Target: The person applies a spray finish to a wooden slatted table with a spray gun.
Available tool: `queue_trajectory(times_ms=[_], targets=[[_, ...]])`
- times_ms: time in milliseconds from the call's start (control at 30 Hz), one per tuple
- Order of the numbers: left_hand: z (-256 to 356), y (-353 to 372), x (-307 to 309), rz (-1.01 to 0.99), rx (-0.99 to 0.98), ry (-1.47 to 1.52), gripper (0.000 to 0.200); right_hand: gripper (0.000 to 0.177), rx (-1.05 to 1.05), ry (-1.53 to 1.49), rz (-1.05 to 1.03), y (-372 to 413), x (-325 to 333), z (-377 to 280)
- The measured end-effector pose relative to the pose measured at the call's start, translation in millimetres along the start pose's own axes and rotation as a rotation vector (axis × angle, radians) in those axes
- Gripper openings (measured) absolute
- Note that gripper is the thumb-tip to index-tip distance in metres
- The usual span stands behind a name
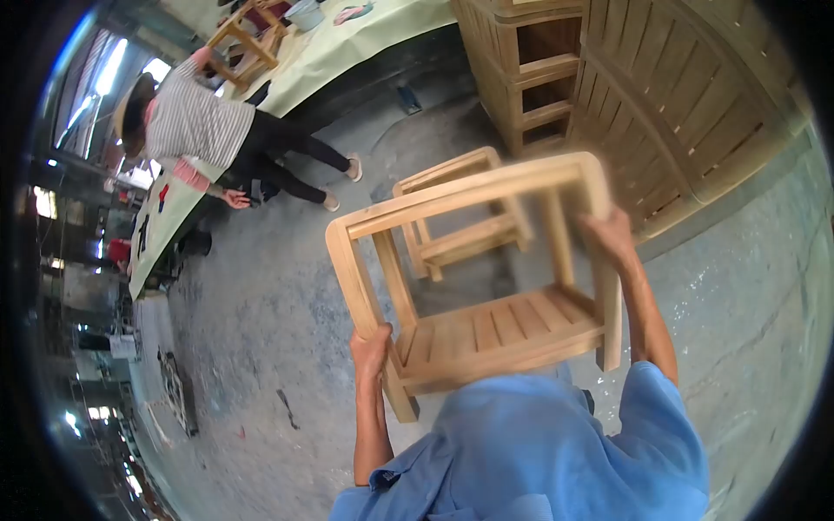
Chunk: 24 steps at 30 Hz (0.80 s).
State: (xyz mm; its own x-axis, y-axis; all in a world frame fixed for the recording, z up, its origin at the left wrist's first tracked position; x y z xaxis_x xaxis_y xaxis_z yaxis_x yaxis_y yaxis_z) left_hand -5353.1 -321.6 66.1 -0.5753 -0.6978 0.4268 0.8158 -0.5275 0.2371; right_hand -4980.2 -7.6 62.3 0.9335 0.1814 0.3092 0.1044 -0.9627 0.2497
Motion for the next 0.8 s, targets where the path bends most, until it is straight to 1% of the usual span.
queue_trajectory(times_ms=[100, 167, 233, 267, 333, 367, 400, 467, 500, 533, 567, 633, 700, 733, 767, 800], targets=[[-7.1, -53.0, -16.0, -0.020, 0.043, 0.033, 0.022, 0.050, -0.035, 0.016, -0.003, -48.3, -24.7, 1.4], [-9.9, -99.7, -28.4, -0.087, 0.126, 0.032, 0.036, 0.050, -0.064, 0.023, -0.029, -100.6, -51.3, 11.3], [-8.1, -145.7, -49.1, -0.083, 0.207, -0.013, 0.036, 0.050, -0.101, 0.189, -0.015, -160.4, -77.3, 27.3], [-7.5, -168.8, -54.4, -0.086, 0.266, -0.068, 0.036, 0.051, -0.161, 0.248, -0.024, -180.5, -93.1, 19.3], [-13.9, -218.3, -72.2, -0.111, 0.310, -0.082, 0.035, 0.054, -0.160, 0.302, -0.107, -235.0, -117.9, 29.0], [-14.6, -243.8, -83.6, -0.112, 0.320, -0.066, 0.035, 0.053, -0.157, 0.211, -0.133, -250.1, -133.2, 17.4], [-7.9, -264.0, -94.1, -0.111, 0.303, -0.048, 0.028, 0.054, -0.135, 0.213, -0.140, -269.2, -148.2, 16.1], [-9.1, -304.2, -113.4, -0.126, 0.326, -0.059, 0.028, 0.054, -0.133, 0.218, -0.143, -313.0, -171.9, 28.0], [-13.9, -323.0, -120.1, -0.129, 0.330, -0.058, 0.029, 0.055, -0.164, 0.299, -0.159, -334.8, -183.2, 40.3], [-22.6, -341.8, -125.5, -0.172, 0.394, -0.082, 0.039, 0.056, -0.192, 0.380, -0.175, -353.7, -193.8, 53.2], [-26.3, -352.7, -135.7, -0.181, 0.402, -0.086, 0.039, 0.056, -0.203, 0.385, -0.173, -371.4, -197.6, 65.5], [-40.3, -377.1, -146.4, -0.171, 0.378, -0.090, 0.039, 0.055, -0.153, 0.314, -0.178, -394.9, -216.6, 87.2], [-58.0, -392.1, -155.5, -0.181, 0.391, -0.067, 0.039, 0.052, -0.184, 0.332, -0.169, -400.0, -226.9, 75.7], [-66.2, -398.5, -157.2, -0.184, 0.394, -0.043, 0.040, 0.052, -0.158, 0.273, -0.175, -400.9, -233.2, 69.5], [-70.4, -404.1, -159.2, -0.189, 0.404, -0.046, 0.040, 0.052, -0.131, 0.215, -0.180, -404.3, -237.1, 70.9], [-69.5, -405.9, -163.8, -0.199, 0.397, -0.042, 0.041, 0.054, -0.165, 0.239, -0.197, -412.7, -236.9, 80.0]])
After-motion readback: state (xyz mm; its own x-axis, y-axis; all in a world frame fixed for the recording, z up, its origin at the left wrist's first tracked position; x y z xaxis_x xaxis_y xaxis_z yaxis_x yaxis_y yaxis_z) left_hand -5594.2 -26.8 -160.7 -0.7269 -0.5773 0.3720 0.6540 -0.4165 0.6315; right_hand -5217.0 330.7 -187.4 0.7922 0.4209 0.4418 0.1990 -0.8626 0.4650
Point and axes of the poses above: each hand's wrist, its own y-axis away from the middle knuckle, its own x-axis out of the back of the hand, z = x × y, the point moved 2 cm from there along -y, towards the middle knuckle, and after that the axes turned 1 degree about -y, right-handed, at the moved point
